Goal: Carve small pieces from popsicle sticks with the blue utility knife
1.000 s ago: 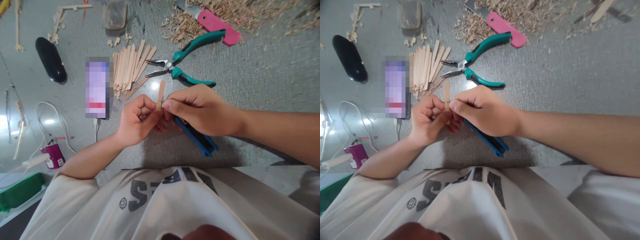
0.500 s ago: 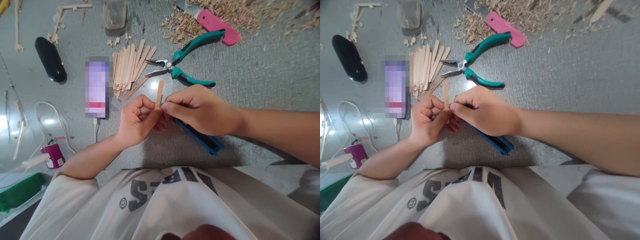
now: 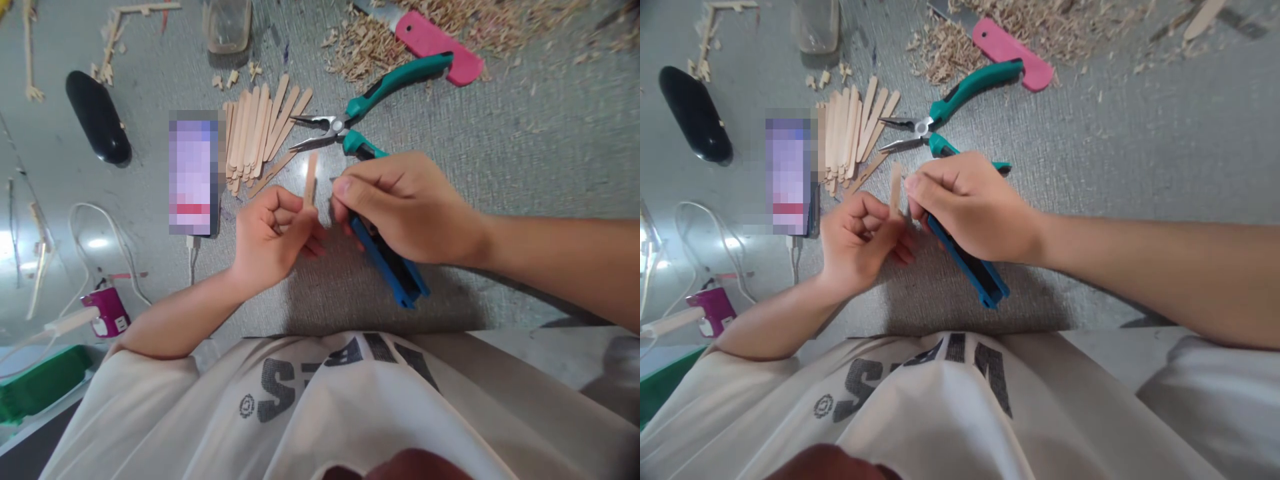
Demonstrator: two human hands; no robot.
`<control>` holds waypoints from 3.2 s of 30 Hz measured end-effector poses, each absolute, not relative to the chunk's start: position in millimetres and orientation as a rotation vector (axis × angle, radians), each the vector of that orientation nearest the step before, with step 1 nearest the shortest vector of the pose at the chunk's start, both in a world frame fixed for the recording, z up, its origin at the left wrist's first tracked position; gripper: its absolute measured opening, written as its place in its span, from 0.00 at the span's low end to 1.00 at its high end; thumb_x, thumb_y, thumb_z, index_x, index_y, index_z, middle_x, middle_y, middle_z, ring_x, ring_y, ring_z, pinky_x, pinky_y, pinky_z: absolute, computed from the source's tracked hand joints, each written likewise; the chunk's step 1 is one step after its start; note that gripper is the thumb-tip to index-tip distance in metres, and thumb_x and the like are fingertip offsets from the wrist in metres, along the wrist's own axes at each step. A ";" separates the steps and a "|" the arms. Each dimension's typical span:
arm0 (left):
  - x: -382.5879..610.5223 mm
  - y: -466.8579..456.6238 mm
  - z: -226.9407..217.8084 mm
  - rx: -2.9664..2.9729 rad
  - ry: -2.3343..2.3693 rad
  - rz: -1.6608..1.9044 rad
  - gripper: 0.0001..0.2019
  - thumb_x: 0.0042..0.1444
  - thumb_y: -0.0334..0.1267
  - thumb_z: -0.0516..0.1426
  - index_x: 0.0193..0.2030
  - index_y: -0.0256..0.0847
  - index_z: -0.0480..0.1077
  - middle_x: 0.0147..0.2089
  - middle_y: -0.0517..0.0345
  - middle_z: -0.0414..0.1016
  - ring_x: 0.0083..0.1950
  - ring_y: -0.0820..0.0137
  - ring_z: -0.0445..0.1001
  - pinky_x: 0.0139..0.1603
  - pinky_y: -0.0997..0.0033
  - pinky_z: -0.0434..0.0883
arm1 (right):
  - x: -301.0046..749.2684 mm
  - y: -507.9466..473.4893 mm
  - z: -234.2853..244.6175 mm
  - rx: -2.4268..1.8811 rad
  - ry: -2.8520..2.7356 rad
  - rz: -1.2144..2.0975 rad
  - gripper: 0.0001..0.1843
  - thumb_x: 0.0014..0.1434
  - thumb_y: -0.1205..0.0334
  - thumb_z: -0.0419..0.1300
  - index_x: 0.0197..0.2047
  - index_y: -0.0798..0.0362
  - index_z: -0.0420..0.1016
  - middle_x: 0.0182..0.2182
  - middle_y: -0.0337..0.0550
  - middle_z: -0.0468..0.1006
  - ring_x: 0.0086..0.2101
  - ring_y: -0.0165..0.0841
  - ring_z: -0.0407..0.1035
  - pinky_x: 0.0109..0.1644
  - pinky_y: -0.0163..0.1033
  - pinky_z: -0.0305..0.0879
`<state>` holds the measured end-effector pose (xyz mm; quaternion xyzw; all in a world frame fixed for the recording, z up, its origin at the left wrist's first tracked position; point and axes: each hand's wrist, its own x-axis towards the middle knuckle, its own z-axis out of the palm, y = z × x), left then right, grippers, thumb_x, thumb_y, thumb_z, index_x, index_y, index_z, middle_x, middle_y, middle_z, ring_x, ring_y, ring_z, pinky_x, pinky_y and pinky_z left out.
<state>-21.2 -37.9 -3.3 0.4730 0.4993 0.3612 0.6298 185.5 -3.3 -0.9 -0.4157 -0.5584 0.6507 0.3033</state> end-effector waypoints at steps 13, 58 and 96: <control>-20.1 -36.6 -3.7 1.114 1.155 0.862 0.25 0.65 0.59 0.73 0.37 0.45 0.67 0.28 0.64 0.84 0.21 0.72 0.80 0.18 0.75 0.76 | 183.5 5.0 8.2 -0.982 -1.808 1.681 0.24 0.74 0.67 0.56 0.24 0.48 0.66 0.19 0.33 0.67 0.23 0.29 0.56 0.33 0.41 0.60; -16.6 -38.7 -5.0 1.137 1.105 0.937 0.25 0.65 0.58 0.73 0.37 0.43 0.69 0.29 0.63 0.86 0.23 0.72 0.83 0.22 0.78 0.81 | 182.4 5.6 10.7 -1.158 -1.914 1.673 0.28 0.76 0.70 0.58 0.22 0.49 0.62 0.21 0.37 0.71 0.25 0.30 0.62 0.32 0.44 0.56; -21.4 -34.7 -4.5 1.043 0.974 0.837 0.25 0.67 0.58 0.72 0.38 0.44 0.66 0.30 0.63 0.86 0.25 0.70 0.86 0.20 0.78 0.79 | 184.3 6.1 11.4 -0.861 -1.652 1.921 0.25 0.78 0.66 0.58 0.25 0.52 0.72 0.20 0.32 0.71 0.23 0.24 0.61 0.32 0.37 0.61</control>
